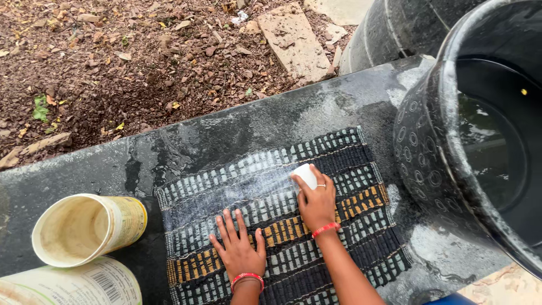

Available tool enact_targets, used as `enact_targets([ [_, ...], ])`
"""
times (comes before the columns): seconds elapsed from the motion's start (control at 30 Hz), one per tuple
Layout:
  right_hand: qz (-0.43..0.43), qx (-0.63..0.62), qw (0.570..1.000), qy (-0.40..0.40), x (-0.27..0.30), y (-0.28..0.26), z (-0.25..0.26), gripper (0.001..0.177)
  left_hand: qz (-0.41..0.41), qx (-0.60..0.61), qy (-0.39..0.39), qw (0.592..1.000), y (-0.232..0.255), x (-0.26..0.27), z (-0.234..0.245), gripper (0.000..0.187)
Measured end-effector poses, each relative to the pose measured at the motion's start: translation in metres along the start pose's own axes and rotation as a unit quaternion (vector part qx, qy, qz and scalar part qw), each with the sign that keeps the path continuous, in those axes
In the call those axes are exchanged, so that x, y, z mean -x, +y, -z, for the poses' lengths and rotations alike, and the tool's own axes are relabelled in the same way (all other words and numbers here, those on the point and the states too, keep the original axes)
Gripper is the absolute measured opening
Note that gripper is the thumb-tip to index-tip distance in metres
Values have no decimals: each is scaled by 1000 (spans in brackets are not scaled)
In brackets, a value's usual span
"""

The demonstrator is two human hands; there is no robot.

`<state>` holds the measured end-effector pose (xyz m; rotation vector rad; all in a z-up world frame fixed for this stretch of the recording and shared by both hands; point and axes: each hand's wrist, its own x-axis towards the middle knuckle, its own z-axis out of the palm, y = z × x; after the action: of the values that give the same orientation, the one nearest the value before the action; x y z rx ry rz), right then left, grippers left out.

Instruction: The person rinses a cup, washes a small rug by hand in a bucket of soapy water, and then scrubs the rug with a piece of soap on a stone surface.

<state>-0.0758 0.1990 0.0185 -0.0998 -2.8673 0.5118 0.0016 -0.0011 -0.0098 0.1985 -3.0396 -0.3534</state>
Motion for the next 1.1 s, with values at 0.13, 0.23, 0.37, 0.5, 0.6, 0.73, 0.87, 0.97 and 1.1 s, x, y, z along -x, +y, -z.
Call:
enact_targets([
  [0.13,4,0,1000,-7,2,2,-1,47,-9,-4,8,1000,-1,3,-1,63],
  [0.23,8,-2,1000,-5,1,4,-1,47,-10,-11,9,1000,-1,1,-4,61],
  [0.37,12,-19,1000,7,3,8,-2,47,-9,-10,16,1000,-3,4,-5,60],
  [0.5,11,-44,999,20,2,12,-4,47,6,-18,7,1000,3,3,-3,59],
  [0.6,21,-38,999,13,2,11,-3,49,58,-94,-69,992,17,-3,2,55],
  [0.73,29,-33,999,5,2,12,-1,45,51,-136,-170,975,86,0,-6,66],
  [0.87,59,-31,998,1,-6,11,2,44,-10,-4,28,1000,104,-2,-11,65],
  [0.97,65,-65,995,-36,-2,12,6,51,-7,-23,-20,1000,104,-1,-16,66],
  [1.1,129,-81,985,-86,-7,10,11,52,-4,-13,-22,1000,106,-2,-13,68],
])
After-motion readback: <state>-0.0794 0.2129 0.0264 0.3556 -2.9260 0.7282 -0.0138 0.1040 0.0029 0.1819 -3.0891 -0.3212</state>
